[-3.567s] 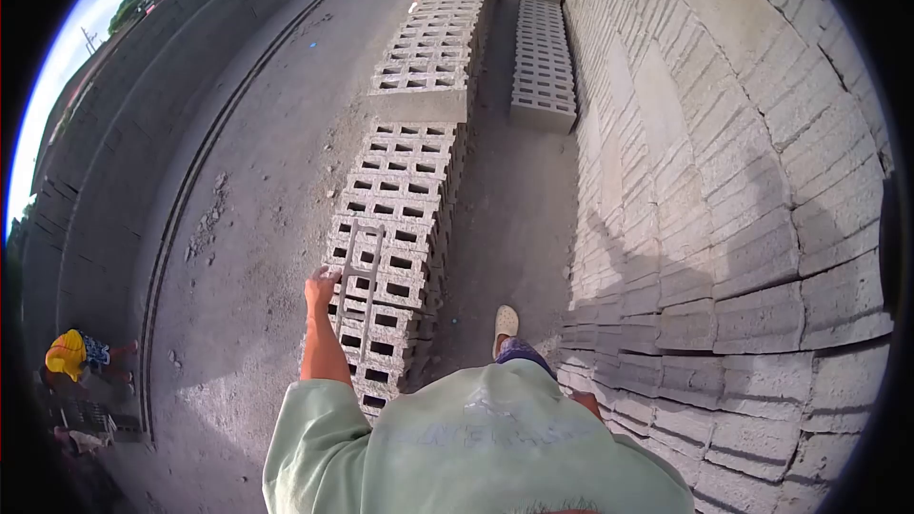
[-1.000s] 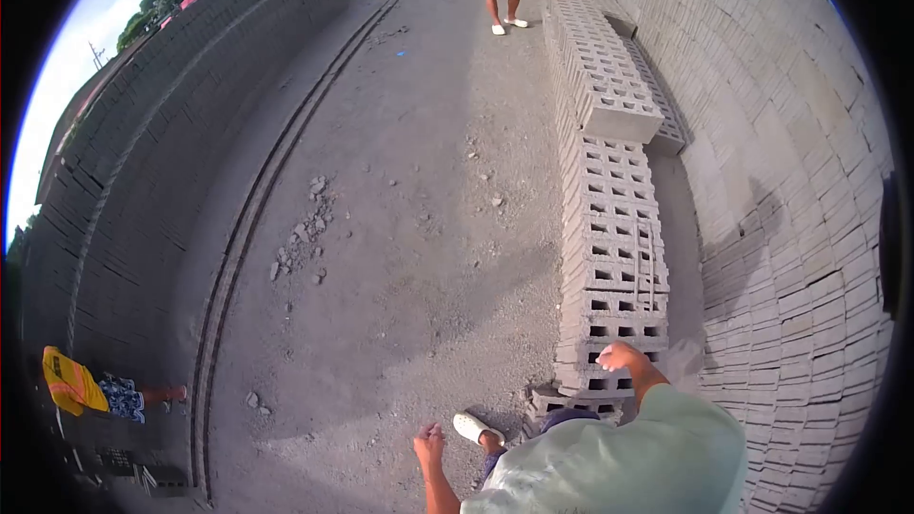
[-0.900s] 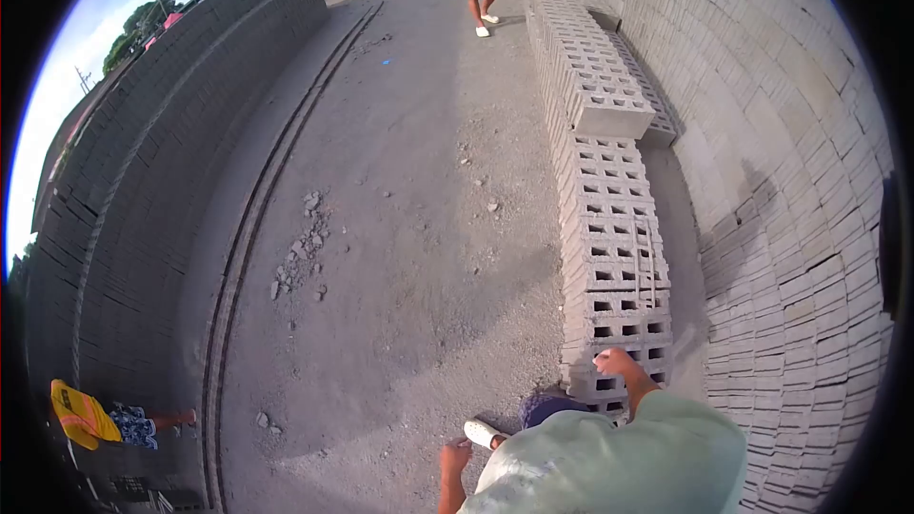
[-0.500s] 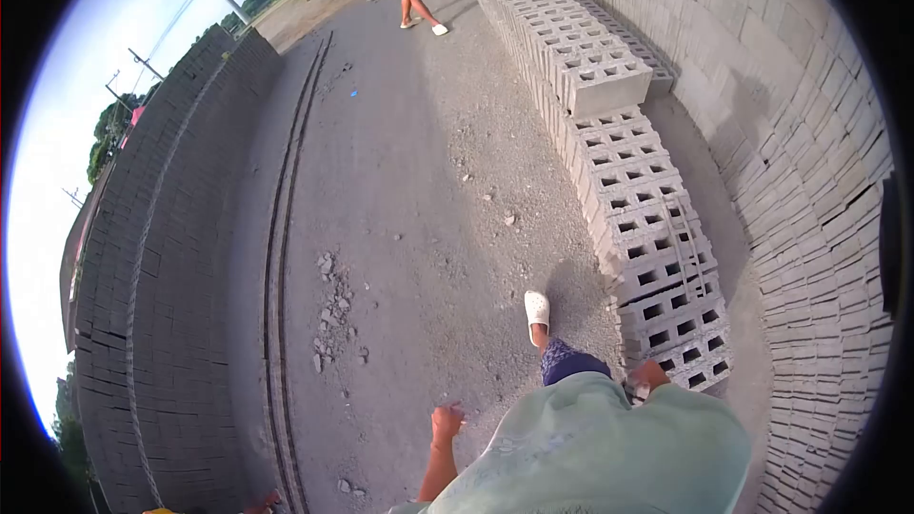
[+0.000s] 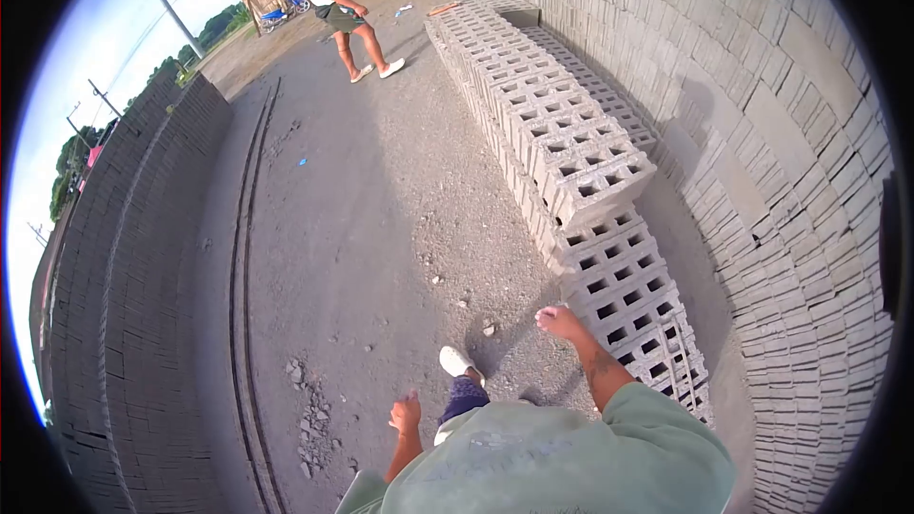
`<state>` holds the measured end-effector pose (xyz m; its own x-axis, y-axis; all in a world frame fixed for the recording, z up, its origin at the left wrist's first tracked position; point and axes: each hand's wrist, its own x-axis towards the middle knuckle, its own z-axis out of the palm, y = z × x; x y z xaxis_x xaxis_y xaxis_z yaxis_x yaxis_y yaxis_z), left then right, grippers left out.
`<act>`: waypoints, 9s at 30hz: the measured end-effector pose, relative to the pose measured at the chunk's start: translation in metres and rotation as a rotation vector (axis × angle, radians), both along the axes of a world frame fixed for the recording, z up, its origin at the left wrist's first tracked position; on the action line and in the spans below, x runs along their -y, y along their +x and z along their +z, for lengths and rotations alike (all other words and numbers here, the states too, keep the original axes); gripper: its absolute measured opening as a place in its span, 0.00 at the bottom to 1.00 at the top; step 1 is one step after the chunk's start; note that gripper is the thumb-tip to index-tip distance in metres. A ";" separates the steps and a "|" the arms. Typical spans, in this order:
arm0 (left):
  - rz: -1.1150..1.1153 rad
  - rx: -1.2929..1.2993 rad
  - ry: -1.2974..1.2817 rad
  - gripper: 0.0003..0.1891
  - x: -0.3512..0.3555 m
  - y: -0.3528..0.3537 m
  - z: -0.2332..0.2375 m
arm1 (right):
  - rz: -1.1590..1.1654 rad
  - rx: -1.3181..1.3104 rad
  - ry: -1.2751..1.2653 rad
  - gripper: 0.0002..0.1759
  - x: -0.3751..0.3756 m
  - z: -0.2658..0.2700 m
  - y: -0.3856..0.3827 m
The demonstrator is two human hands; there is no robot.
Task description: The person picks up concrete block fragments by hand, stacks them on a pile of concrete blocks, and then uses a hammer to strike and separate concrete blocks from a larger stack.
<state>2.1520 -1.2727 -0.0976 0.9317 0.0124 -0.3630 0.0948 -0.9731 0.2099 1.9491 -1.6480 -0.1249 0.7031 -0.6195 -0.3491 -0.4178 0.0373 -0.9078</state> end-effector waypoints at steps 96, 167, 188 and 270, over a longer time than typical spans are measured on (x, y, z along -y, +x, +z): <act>-1.948 -1.522 -0.576 0.11 0.949 0.430 0.133 | -2.908 0.199 0.806 0.18 0.127 -0.067 0.988; -1.443 -0.277 -1.094 0.12 0.708 0.037 0.056 | -0.104 -0.819 -0.626 0.14 0.330 -0.019 0.116; -1.450 -0.380 -0.258 0.14 0.670 0.088 0.000 | -0.036 -0.820 -0.599 0.20 0.332 -0.016 0.112; -1.552 -0.104 -1.364 0.03 0.799 0.013 0.123 | -0.287 -0.648 -0.664 0.13 0.321 -0.029 0.118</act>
<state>2.1646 -2.0713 0.0250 -0.1203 -0.8558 0.5030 -0.4156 0.5036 0.7574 2.0674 -1.9686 -0.1536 0.2886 -0.9483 -0.1324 -0.8993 -0.2210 -0.3775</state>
